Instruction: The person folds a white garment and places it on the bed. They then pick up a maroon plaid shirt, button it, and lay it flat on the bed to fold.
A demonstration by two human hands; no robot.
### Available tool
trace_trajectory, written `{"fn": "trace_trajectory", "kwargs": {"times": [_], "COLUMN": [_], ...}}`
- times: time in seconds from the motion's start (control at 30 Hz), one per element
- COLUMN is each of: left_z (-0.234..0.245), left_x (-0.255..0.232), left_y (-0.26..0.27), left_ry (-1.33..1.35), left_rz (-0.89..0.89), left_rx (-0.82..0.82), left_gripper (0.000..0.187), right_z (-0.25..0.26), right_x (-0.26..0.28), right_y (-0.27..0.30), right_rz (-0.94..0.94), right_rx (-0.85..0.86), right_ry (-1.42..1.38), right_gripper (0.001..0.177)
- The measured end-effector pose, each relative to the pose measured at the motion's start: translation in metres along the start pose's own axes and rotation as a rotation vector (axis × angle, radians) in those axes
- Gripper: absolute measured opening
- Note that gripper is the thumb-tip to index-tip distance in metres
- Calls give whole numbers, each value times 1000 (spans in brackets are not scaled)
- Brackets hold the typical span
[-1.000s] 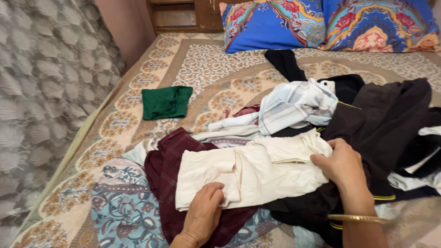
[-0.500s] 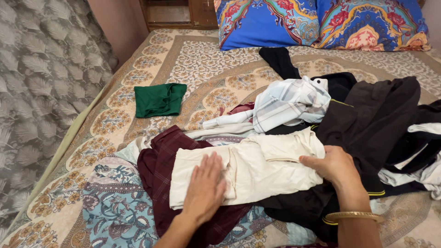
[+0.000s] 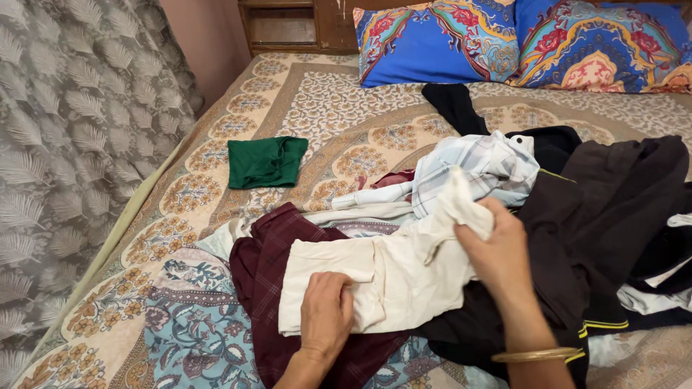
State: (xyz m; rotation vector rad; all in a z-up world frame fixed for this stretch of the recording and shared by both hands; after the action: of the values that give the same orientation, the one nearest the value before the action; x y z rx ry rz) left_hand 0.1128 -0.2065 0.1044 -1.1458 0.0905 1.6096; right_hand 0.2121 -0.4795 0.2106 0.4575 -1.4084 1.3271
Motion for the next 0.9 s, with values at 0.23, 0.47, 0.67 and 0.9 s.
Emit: {"fn": "trace_trajectory", "kwargs": {"times": [0.23, 0.47, 0.67, 0.9], "left_z": [-1, -11, -52, -90], "left_x": [-30, 1, 0, 31], "left_y": [6, -54, -94, -113], "left_ry": [68, 88, 178, 275], "left_rz": [-366, -194, -314, 177], "left_rx": [-67, -48, 145, 342], "left_gripper": [28, 22, 27, 13], "right_z": [-33, 27, 47, -114], "right_x": [6, -10, 32, -26], "right_y": [14, -13, 9, 121], "right_rz": [5, 146, 572, 10], "right_rx": [36, -218, -492, 504], "right_ry": [-69, 336, 795, 709], "right_gripper": [12, 35, 64, 34]}}
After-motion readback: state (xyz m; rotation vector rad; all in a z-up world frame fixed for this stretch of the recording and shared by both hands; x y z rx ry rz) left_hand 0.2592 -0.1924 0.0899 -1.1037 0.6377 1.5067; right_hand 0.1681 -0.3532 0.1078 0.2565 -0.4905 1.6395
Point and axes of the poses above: each hand's wrist, its own y-axis away from the middle knuckle, its own z-axis out of the back of the hand, x = y × z, the point moved 9 cm from there along -y, towards the middle knuckle, and after that the axes turned 14 degrees about -x, right-handed, at the moved point
